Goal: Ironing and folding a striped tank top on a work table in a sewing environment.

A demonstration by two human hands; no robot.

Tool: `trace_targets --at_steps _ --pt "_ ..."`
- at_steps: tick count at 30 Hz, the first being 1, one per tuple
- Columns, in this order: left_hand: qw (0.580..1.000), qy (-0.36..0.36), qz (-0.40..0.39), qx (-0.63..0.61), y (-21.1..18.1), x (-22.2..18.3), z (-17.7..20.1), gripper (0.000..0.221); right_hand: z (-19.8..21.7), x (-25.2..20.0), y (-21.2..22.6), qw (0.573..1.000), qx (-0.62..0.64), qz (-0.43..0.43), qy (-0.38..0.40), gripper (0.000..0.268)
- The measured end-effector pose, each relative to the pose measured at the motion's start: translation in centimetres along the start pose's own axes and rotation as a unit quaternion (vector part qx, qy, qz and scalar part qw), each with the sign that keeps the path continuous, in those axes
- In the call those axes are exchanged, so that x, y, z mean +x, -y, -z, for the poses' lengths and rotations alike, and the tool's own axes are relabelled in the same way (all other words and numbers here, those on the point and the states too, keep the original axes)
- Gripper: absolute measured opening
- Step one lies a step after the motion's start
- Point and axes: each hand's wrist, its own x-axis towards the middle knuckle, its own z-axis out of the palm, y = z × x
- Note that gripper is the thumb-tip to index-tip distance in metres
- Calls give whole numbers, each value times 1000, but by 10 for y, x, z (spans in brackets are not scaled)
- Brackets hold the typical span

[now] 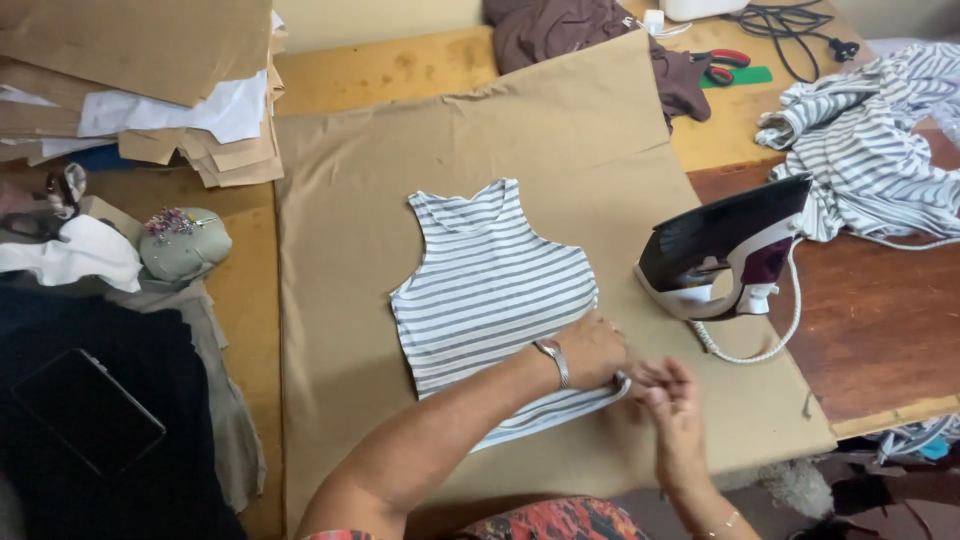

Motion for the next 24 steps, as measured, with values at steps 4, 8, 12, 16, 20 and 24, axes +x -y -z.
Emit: trace_targets --at_steps 4,8,12,16,20,24 --pt "972 -136 122 -150 44 -16 91 7 -92 -22 20 978 46 -94 179 60" --pt "918 -301 226 -124 78 -60 218 10 -144 5 10 972 -156 20 175 49" --pt "859 -422 287 -34 83 -127 320 13 -151 20 70 956 -193 158 152 25" --pt "841 -504 195 -15 29 -192 406 7 -101 27 158 927 -278 195 158 16" --pt "830 -514 197 -88 -5 -236 444 17 -52 15 251 943 -221 236 74 13" --pt "766 -513 246 -299 5 -253 429 20 -65 7 312 965 -91 241 54 14"
